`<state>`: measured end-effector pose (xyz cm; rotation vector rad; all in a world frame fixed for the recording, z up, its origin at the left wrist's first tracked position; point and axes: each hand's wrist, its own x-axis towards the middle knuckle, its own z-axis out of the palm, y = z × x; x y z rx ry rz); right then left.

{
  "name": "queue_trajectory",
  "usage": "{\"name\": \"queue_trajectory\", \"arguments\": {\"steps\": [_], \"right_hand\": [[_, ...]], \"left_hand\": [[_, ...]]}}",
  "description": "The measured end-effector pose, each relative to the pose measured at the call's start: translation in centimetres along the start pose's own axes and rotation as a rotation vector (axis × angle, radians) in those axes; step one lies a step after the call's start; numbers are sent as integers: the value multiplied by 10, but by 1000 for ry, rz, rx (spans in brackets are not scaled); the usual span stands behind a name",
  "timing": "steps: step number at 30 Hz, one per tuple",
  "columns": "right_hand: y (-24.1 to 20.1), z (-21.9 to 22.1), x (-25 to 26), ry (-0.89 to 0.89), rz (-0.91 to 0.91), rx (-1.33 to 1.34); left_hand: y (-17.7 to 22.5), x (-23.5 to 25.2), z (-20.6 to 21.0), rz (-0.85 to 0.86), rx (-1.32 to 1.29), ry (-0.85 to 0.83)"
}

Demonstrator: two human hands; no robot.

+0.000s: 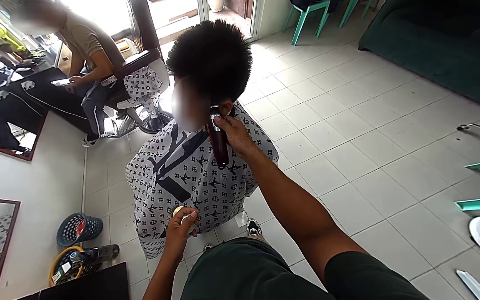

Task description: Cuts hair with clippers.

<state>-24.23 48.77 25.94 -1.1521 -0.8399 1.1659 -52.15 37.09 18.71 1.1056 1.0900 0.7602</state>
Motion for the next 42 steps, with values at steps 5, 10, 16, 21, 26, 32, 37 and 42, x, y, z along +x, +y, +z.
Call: {"name": "queue_trajectory", "arguments": {"steps": [5,10,16,21,26,32,37,42], "right_hand": [[0,2,-1,3,-23,8],[0,1,0,-7,-48,28],[1,-1,-2,-7,-3,51],[5,-3,-1,5,-21,97],[7,-4,-1,17,-34,154],[8,-4,-3,33,-58,100],[32,-43,-55,-37,-66,93],[59,-69,-97,47,88,359]], "left_hand": [[0,0,0,-13,22,-12],[-2,0,-1,-14,15,-10],[-2,0,-1,-16,17,-19],[-2,0,0,-22,12,-18],[-3,1,1,-29,16,-20],[7,8,5,-44,81,-76],[65,58,20,486,203,219],[153,139,70,596,988,-490]]}}
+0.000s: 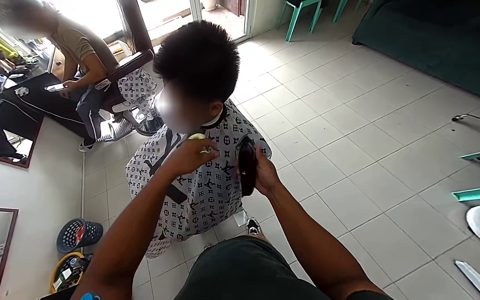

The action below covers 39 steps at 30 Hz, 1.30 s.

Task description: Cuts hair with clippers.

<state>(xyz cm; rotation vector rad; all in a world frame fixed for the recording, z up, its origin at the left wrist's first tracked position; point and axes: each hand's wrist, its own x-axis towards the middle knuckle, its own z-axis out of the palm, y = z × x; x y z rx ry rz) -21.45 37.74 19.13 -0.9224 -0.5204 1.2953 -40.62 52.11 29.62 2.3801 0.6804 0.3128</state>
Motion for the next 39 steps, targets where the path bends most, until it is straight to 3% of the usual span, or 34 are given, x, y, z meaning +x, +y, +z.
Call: {"name": "queue_trajectory", "arguments": {"steps": [1,3,5,8,12,14,17,21,28,39], "right_hand": [[1,-3,-6,14,33,-30],[3,-12,-17,13,45,-60],[4,-15,-26,54,38,-71],[4,-17,-36,111,28,-78],[0,-15,-34,137,-20,-76],[-3,-7,-33,143,-44,-112],[-16,4,-24,87,-94,-233],[-28,33,5,-37,-65,-272],[-33,91,61,58,-67,-389],[-25,100,86,42,-130,-340]], "left_hand": [[6,22,-7,63,18,-110],[20,48,-16,79,-101,-38],[25,60,-16,-77,-234,50],[27,62,-15,-332,-289,-232],[40,66,-22,-83,-521,51],[34,64,-25,-212,-516,-67],[18,34,-14,-372,-501,-264],[-4,-46,21,-389,-653,-196],[-31,-154,97,-615,-727,-11],[-39,-195,126,-710,-784,43]]}}
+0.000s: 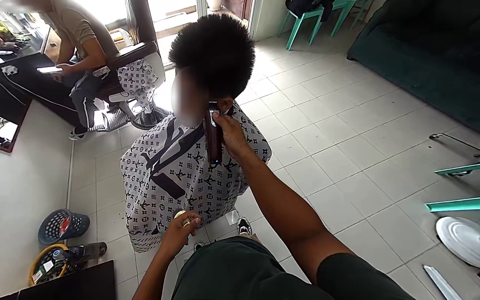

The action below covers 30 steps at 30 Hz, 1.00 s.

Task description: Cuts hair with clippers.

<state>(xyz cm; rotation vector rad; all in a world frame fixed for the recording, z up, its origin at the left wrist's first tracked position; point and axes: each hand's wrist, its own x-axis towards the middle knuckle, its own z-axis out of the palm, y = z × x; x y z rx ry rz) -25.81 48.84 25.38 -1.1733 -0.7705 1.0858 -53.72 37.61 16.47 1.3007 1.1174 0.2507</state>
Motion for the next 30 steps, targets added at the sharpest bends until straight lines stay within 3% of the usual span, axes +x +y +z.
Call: {"name": "queue_trajectory", "arguments": {"steps": [10,30], "right_hand": [[0,2,-1,7,-84,-52],[0,-1,2,11,-47,-60]], "left_hand": [[2,3,-2,18,33,-3],[1,5,-1,1,41,-18]]}}
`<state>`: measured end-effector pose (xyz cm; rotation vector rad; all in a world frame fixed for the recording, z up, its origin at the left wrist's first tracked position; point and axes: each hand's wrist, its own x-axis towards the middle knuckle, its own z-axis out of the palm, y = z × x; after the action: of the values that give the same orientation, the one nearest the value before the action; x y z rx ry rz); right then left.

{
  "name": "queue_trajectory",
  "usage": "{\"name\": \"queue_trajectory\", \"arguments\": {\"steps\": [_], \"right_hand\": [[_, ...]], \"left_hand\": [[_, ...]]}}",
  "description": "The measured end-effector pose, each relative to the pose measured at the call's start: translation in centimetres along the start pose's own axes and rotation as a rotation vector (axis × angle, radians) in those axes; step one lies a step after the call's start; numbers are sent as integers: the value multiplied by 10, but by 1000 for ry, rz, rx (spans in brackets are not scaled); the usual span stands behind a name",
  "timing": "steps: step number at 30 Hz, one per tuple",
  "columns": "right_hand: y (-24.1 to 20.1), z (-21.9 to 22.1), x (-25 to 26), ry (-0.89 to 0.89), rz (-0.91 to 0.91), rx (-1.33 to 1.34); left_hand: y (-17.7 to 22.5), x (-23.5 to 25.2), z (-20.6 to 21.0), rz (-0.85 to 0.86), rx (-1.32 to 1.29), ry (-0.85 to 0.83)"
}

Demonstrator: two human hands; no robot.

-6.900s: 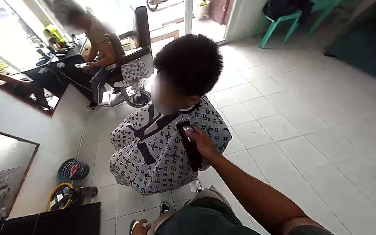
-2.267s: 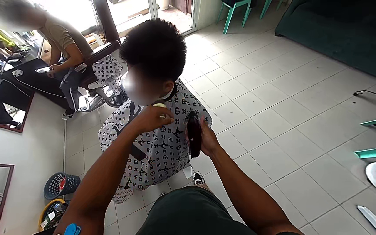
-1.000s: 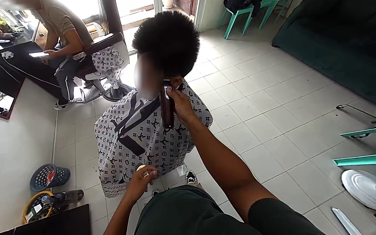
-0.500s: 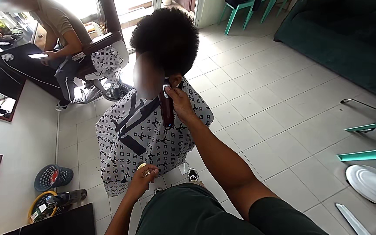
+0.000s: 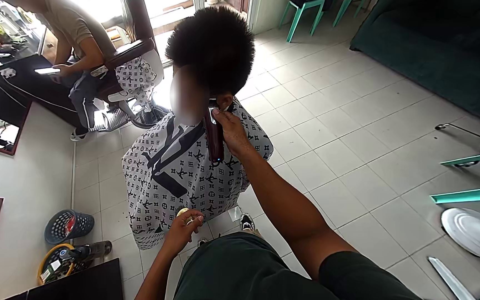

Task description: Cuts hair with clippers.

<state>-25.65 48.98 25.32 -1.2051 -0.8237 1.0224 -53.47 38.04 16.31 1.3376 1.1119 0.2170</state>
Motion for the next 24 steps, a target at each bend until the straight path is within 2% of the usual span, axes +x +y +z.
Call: {"name": "queue_trajectory", "arguments": {"steps": [14,18,20,21,23,24], "right_hand": [[0,-4,0,45,-8,6],[3,-18,-11,-63,-76,5],[13,-40,-36,-112,-26,-50],[22,-51,-46,-107,9,-30],[44,-66,-63,-50,62,166],[52,-71,-72,-33,93,293]], "left_hand": [[4,2,3,-2,22,-35],[6,3,1,16,56,-77],[19,3,-11,125,72,63],[32,7,-18,234,65,232],[69,28,-35,471,88,571],[89,42,-42,589,174,633]]}}
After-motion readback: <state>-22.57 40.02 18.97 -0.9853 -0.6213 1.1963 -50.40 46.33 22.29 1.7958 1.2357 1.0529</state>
